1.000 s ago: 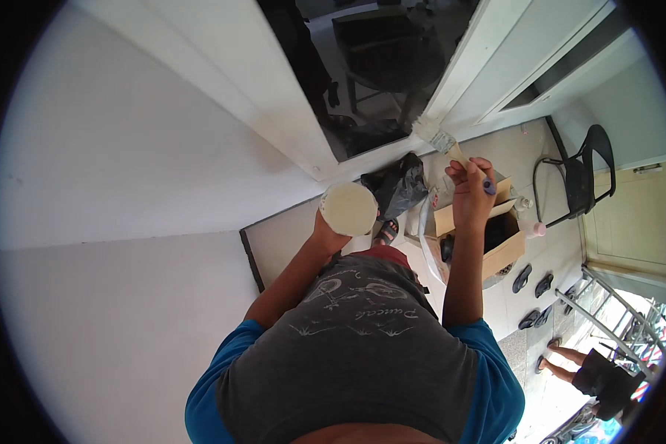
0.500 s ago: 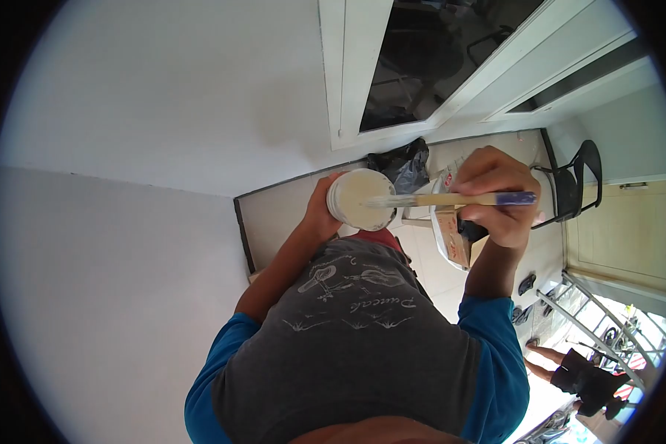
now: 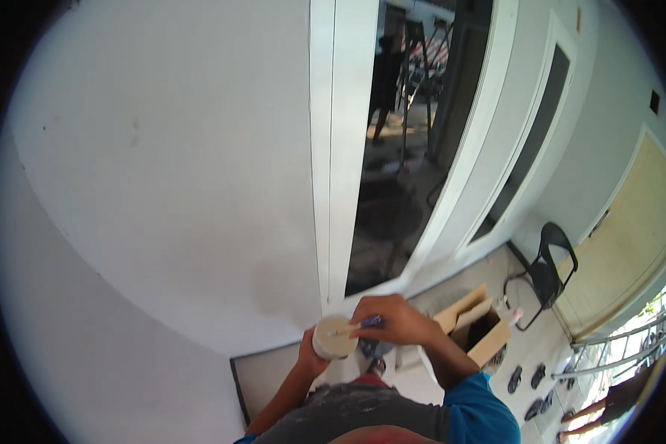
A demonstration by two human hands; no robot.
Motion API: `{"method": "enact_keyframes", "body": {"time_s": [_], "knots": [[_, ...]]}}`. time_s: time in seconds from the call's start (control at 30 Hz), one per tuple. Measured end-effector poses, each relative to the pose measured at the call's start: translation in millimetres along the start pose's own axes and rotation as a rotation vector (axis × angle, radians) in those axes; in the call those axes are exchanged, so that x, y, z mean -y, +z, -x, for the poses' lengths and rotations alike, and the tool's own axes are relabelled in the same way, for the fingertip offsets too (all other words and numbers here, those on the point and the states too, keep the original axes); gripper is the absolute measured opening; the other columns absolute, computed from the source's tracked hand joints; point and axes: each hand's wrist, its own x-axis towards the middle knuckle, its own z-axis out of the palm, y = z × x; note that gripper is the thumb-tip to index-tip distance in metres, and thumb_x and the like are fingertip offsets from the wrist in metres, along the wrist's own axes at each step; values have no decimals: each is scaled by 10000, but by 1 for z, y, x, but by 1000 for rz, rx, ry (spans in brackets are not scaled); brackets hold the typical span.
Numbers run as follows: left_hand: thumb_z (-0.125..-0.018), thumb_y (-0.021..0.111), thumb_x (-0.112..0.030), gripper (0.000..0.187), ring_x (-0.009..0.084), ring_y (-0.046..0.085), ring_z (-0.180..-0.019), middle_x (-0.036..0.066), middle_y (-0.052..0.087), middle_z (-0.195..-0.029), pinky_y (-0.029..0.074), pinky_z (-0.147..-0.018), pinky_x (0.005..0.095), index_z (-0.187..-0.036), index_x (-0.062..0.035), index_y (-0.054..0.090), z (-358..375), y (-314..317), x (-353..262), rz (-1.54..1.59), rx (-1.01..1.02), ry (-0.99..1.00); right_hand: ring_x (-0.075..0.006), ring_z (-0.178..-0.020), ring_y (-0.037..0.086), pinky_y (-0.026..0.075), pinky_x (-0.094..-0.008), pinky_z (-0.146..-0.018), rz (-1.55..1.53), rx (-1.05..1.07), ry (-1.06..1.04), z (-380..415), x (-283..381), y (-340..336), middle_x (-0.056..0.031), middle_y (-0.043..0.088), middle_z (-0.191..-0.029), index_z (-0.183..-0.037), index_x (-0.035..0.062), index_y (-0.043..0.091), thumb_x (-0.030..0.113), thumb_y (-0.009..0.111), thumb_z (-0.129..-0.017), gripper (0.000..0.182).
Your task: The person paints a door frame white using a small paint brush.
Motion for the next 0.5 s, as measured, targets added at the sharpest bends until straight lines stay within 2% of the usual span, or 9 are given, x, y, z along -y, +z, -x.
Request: {"method": "enact_keyframes", "body": {"time_s": [0.13, 0.2, 0.23, 0.3, 0.33, 0.4, 0.43, 0.5], "knots": [[-947, 219, -550, 603, 329, 607, -1091, 92, 578, -1286, 528, -731, 569, -1337, -174, 484, 12, 20, -16, -167, 12, 49, -245, -856, 665, 545, -329, -734, -11, 104, 19, -6, -1, 1, -101, 651, -940, -970, 38, 673, 87, 772, -792, 210], [-950, 285, -456, 542, 299, 589, -1155, 84, 581, -1308, 530, -787, 560, -1361, -168, 490, 25, 36, -21, -612, 17, 357, -234, -889, 664, 552, -325, -774, -53, 129, 69, -8, 0, 0, -100, 644, -975, -1010, 41, 667, 74, 738, -827, 199], [-950, 285, -456, 542, 299, 589, -1155, 84, 581, -1308, 530, -787, 560, -1361, -168, 490, 20, 30, -21, -616, 19, 366, -230, -896, 664, 553, -326, -790, -61, 145, 51, -8, -2, 0, -103, 644, -987, -1016, 37, 665, 71, 729, -835, 194], [-953, 281, -448, 530, 292, 593, -1145, 81, 583, -1301, 523, -789, 560, -1353, -175, 496, 11, 19, -23, -107, 5, 54, -226, -903, 664, 553, -328, -806, -66, 162, 33, -10, -1, 0, -105, 644, -1000, -1022, 33, 664, 68, 720, -844, 190], [-953, 281, -448, 530, 292, 593, -1145, 81, 583, -1301, 523, -789, 560, -1353, -175, 496, 13, 16, -20, -109, 6, 57, -228, -897, 665, 552, -329, -808, -53, 185, 37, -11, 1, 0, -107, 649, -997, -1024, 28, 661, 68, 718, -846, 191], [-954, 279, -450, 523, 285, 595, -1138, 81, 581, -1300, 510, -813, 573, -1342, -178, 501, 27, 34, -25, -576, -25, 289, -230, -891, 667, 550, -330, -810, -37, 207, 37, -13, 5, 0, -109, 654, -995, -1025, 24, 659, 68, 717, -847, 193], [-954, 279, -450, 523, 285, 595, -1138, 81, 581, -1300, 510, -813, 573, -1342, -178, 501, 24, 29, -26, -577, -26, 290, -232, -883, 669, 549, -329, -808, -30, 218, 38, -13, 7, 1, -110, 659, -990, -1022, 18, 657, 68, 715, -849, 189], [-954, 276, -451, 521, 283, 591, -1142, 81, 580, -1298, 498, -828, 585, -1337, -179, 500, 14, 17, -27, -81, -15, 12, -234, -876, 671, 548, -328, -807, -24, 227, 40, -14, 8, 2, -111, 665, -986, -1018, 13, 655, 67, 713, -851, 185]]}}
